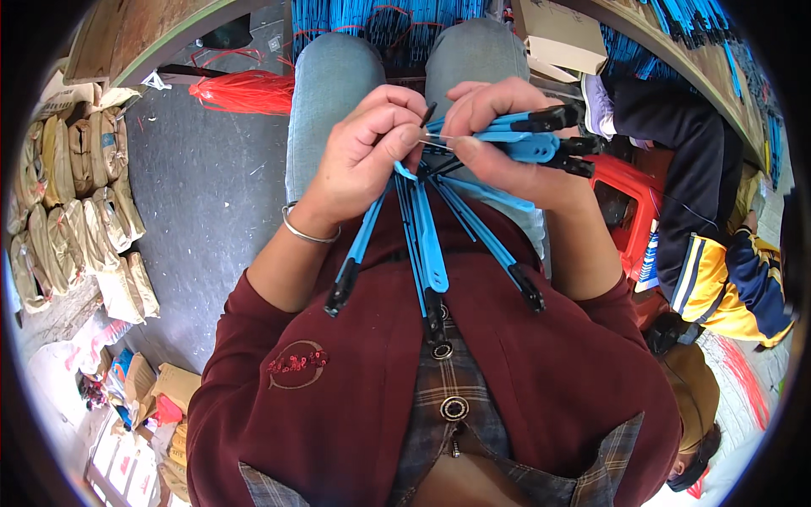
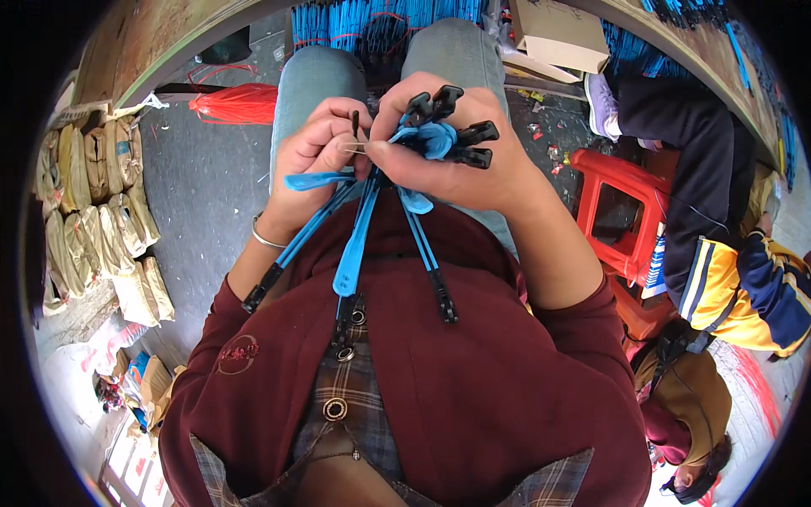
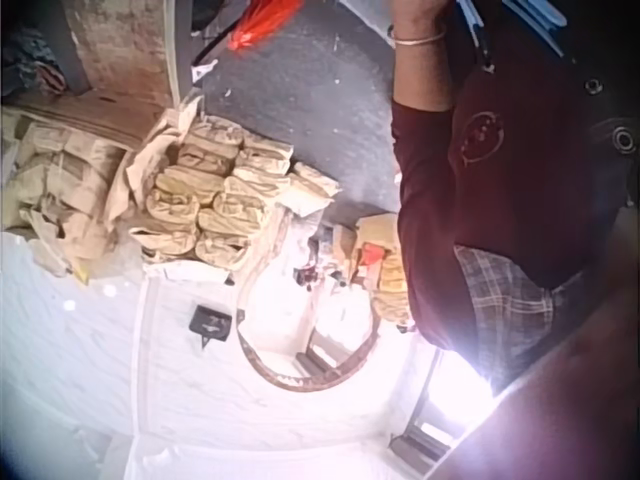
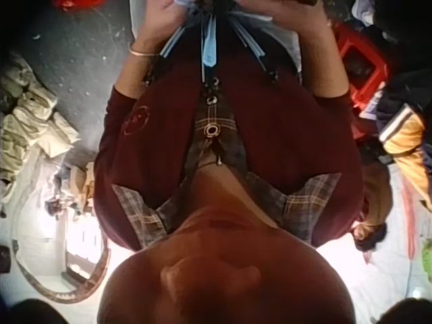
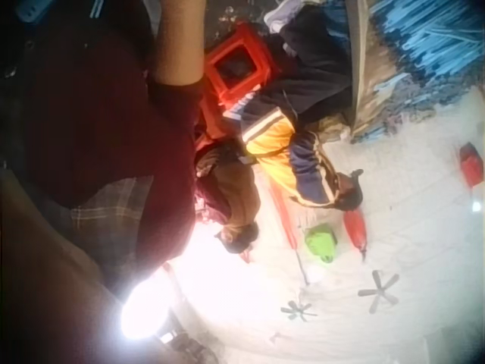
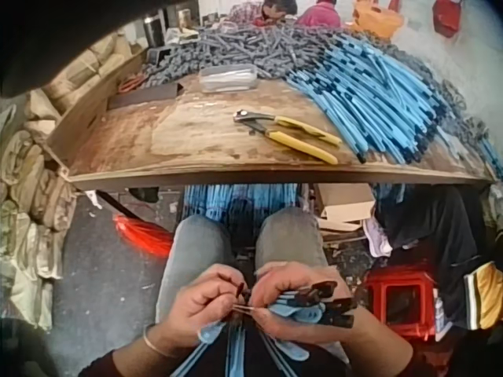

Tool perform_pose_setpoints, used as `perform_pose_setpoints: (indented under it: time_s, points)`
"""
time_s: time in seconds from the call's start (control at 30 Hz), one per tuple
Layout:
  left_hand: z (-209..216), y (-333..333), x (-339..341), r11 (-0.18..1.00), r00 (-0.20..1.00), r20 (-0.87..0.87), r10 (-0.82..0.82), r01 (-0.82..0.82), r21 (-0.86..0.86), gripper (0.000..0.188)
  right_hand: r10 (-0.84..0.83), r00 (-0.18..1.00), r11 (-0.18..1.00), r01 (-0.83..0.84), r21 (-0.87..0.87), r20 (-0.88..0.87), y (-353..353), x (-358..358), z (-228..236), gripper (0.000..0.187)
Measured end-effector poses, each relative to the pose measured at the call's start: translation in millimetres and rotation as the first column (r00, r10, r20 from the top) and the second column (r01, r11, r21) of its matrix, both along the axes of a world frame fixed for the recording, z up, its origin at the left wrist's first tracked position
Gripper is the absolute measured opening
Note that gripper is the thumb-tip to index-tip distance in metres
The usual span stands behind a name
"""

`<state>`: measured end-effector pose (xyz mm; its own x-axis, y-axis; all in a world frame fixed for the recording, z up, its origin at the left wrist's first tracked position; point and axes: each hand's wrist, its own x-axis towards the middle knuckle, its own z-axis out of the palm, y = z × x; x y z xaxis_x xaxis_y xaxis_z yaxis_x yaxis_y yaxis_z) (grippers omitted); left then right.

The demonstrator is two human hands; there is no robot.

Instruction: The person threads wire through the ends of umbrella ribs by hand, fastens them into a central plastic hub, and tightens and cuts the wire using pliers.

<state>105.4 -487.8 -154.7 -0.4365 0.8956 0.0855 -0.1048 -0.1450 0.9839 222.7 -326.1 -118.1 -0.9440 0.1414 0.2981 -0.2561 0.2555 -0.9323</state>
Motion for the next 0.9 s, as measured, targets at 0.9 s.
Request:
perform_pose_setpoints:
  time_s: [0.9]
  points:
    - [-3.8,16.8,4.9,0.991,0.991,-0.056,0.122,-0.125,-0.054,0.013,-0.36,0.931,0.916,0.34,-0.211,-0.063,-5.8,-3.9,-17.6,0.013]
